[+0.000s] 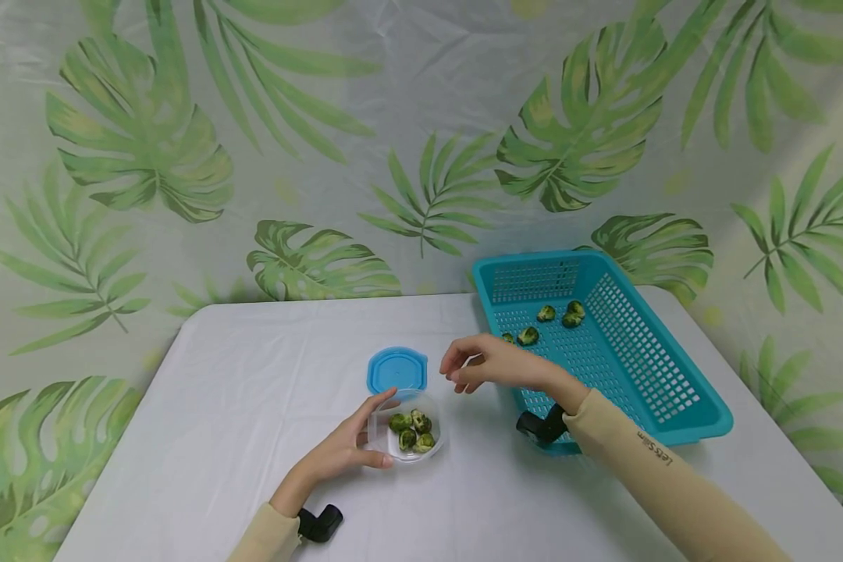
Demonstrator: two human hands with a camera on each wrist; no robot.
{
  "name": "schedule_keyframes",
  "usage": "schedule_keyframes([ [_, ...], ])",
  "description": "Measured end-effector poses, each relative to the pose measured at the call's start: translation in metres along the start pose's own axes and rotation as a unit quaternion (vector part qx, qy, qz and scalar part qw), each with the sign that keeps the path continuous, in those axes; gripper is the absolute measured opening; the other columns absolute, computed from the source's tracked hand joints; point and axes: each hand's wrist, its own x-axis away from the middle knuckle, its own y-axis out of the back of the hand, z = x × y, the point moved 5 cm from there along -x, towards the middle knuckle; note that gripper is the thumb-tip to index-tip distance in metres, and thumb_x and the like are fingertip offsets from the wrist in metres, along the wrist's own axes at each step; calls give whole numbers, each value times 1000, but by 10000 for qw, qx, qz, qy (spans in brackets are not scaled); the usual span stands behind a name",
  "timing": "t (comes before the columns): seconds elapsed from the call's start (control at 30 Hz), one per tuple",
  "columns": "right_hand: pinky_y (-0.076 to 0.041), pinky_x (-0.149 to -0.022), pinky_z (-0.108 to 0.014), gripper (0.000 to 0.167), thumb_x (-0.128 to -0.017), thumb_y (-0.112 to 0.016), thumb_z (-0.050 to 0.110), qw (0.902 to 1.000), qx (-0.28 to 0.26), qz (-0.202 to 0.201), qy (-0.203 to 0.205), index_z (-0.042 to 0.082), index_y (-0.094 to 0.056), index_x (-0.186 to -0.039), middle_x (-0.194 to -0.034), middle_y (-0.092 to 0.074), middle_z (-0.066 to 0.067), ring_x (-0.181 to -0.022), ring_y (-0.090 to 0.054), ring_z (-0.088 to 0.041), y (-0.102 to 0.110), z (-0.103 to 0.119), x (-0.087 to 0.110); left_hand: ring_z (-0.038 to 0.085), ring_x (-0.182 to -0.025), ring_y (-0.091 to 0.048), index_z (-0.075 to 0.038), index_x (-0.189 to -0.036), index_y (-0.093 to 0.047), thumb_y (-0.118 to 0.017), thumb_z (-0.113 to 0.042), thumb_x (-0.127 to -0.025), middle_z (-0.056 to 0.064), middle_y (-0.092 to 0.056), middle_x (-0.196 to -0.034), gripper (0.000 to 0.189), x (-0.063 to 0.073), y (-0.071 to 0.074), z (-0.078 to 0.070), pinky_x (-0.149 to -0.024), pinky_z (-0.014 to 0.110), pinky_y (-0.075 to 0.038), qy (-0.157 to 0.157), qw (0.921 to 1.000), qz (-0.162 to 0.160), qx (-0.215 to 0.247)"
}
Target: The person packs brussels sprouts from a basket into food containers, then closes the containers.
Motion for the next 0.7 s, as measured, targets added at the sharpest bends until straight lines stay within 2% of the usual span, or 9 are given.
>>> schedule_keyframes([
  [0.1, -53, -80, -42, 18, -96, -57, 12, 10000, -15, -85, 37, 1, -61, -110, -103, -62, -11, -90, -64, -29, 11, -2, 5, 37, -138, -24, -12, -154, -17, -75, -16, -82, 15, -33, -150, 93, 0, 0, 0, -100, 63, -30, -34, 10000, 4, -5],
  [0.33, -51, -85, -48, 22, -97, -55, 13, 9988, -176, -448, -53, -1, -59, -114, -108, -60, -14, -96, -61, -33, 35, -10, 17, 38, -139, -23, -12, -154, -16, -75, -16, -82, 15, -31, -150, 93, 0, 0, 1, -101, 63, -30, -60, 10000, 31, 9],
  [0.7, -51, -86, -45, 29, -98, -56, 12, 9930, -534, -1049, -25, -8, -55, -118, -114, -56, -24, -99, -60, -38, 70, -31, 32, 37, -139, -23, -13, -154, -17, -76, -16, -81, 15, -31, -150, 94, 1, 0, 1, -102, 60, -31, -3, 10000, -6, 52],
])
